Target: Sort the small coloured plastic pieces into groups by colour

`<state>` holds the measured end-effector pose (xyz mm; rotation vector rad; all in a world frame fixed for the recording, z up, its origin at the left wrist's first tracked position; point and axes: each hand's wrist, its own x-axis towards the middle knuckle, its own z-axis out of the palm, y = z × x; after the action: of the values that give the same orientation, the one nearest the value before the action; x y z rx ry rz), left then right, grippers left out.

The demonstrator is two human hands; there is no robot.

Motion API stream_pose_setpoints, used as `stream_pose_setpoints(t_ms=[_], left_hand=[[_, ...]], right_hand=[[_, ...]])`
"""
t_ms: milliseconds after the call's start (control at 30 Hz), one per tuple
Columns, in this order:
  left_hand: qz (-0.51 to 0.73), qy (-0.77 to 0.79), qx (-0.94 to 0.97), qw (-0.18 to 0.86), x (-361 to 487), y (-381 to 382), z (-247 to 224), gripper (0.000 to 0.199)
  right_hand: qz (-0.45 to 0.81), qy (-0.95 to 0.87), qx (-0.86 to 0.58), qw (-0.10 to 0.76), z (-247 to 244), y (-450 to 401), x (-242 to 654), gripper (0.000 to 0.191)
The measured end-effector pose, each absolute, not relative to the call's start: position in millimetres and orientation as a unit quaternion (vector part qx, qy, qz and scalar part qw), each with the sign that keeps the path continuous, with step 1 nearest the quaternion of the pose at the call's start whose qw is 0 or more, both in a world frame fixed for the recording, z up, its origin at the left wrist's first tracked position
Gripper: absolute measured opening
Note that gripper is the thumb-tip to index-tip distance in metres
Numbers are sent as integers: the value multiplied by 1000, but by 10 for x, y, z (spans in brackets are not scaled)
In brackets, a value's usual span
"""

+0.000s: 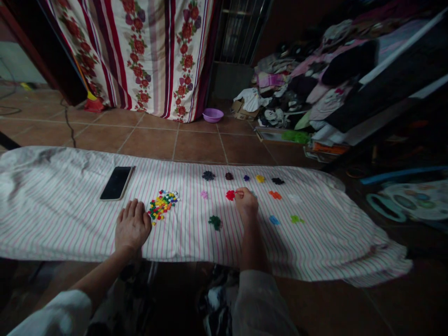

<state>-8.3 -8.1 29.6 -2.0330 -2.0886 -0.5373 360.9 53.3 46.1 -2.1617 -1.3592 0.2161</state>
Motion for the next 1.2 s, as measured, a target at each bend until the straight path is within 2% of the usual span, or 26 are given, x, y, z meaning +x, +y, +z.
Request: stream_pose_setpoints(t_ms=[167, 567, 933, 1200], left_hand=[[-166, -701, -685, 103, -92, -72, 288, 47], [-167, -706, -682, 90, -87, -71, 310, 48], [-180, -705, -681, 86, -91, -76, 297, 48], [-193, -708, -676, 76, -81, -77, 301, 47]], right_hand=[[81, -513, -809, 274, 451, 559, 3603, 28], [86, -532, -781, 316, 333, 574, 3696, 36], [93, -541, -787, 282, 361, 572, 3682, 36], [50, -547, -781, 296, 283, 607, 3645, 42]])
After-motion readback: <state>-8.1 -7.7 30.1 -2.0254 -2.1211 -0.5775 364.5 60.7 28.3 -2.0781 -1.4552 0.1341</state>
